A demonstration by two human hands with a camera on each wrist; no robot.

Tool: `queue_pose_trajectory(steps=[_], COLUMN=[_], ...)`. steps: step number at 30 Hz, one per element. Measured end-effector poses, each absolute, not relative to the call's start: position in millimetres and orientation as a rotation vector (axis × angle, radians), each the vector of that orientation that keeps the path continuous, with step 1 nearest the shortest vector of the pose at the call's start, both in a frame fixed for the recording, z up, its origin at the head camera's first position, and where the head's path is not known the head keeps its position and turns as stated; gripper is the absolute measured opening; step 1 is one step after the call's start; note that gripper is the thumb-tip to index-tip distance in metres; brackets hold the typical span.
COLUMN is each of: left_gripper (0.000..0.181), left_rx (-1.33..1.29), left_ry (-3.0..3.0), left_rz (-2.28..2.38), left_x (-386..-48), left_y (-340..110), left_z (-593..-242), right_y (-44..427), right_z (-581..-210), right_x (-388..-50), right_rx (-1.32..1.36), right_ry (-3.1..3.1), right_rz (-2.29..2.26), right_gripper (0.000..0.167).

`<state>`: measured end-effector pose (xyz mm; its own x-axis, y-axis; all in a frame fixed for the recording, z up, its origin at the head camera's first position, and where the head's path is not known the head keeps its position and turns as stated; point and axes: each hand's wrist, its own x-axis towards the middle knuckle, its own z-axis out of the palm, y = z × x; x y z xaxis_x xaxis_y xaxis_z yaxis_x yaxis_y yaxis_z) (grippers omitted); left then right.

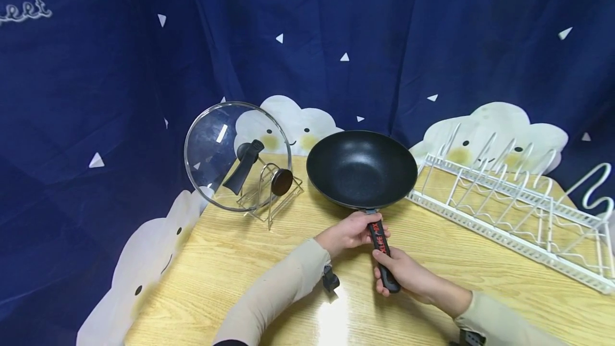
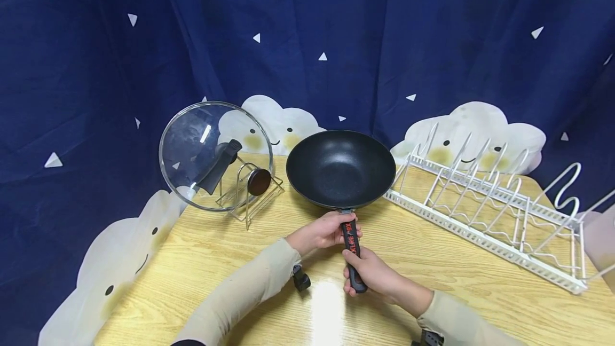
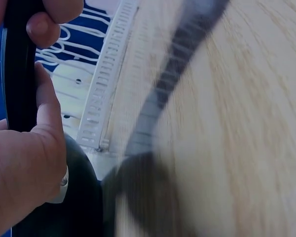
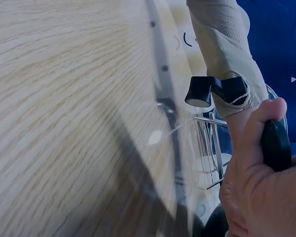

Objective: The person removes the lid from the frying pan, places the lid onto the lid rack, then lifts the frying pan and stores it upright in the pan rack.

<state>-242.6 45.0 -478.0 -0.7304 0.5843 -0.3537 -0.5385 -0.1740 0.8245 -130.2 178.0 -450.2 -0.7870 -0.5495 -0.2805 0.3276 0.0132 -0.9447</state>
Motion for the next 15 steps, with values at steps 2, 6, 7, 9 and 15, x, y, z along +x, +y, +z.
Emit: queue_pose_trajectory(steps=[2,6,7,9,15], left_gripper=[0.016,0.027,0.028,0.034,0.042], left_rx=[0.060,0.067,0.070,0.074,0.083], left_ry=[1.357,1.368,1.369,1.365,1.373], left_rz=[1.959,1.940,1.939,1.936,1.933], left_x=[-243.2,-243.6,-243.9,-244.7,-246.6], left_y=[43.1,39.5,38.8,37.8,35.9], left_z=[-477.6,-476.9,-477.0,-477.4,-479.1], right_y=[175.5,170.4,169.3,167.3,162.3], right_z=[-450.1,-449.5,-449.3,-449.1,-448.5], right_x=[-130.1,-129.9,-129.8,-129.8,-130.0], right_rx=[-0.218,-0.195,-0.191,-0.186,-0.198], right_ry=[1.680,1.681,1.681,1.680,1.669], right_rz=[-1.841,-1.848,-1.851,-1.857,-1.869], right_gripper=[0.037,0.036,0.035,0.033,0.030])
